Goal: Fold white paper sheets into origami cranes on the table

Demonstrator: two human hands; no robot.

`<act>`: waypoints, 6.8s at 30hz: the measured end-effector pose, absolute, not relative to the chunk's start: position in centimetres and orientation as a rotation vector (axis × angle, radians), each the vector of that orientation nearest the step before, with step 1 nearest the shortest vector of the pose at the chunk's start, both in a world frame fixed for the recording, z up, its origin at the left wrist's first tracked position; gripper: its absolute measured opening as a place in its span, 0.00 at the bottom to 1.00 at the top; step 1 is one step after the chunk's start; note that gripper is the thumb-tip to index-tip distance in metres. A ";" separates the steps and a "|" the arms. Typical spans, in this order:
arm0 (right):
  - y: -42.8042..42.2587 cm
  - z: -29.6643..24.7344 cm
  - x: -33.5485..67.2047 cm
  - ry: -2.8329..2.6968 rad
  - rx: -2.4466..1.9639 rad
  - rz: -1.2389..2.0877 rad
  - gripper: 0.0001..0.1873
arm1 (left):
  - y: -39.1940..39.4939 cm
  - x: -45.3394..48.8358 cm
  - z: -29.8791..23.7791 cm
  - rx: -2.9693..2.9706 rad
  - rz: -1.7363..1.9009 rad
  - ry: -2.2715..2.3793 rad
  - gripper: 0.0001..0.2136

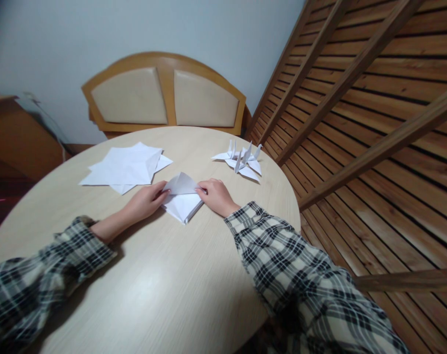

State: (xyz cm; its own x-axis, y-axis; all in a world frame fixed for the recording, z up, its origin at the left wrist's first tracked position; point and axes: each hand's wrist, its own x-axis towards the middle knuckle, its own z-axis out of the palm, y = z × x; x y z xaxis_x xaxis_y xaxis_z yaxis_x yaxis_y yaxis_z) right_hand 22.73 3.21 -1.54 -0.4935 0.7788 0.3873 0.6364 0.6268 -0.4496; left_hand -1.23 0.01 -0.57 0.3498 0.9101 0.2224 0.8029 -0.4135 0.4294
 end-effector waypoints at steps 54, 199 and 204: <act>3.4 -1.7 22.0 -2.243 -1.110 0.388 0.08 | 0.3 -1.0 0.1 2.086 0.828 1.533 0.16; 3.4 -0.9 22.7 -2.021 -0.912 0.265 0.11 | 1.1 -1.5 -1.2 2.360 0.660 1.379 0.12; 3.0 -0.9 22.2 -1.944 -0.914 0.490 0.12 | 1.0 -1.4 -1.0 2.335 0.688 1.418 0.11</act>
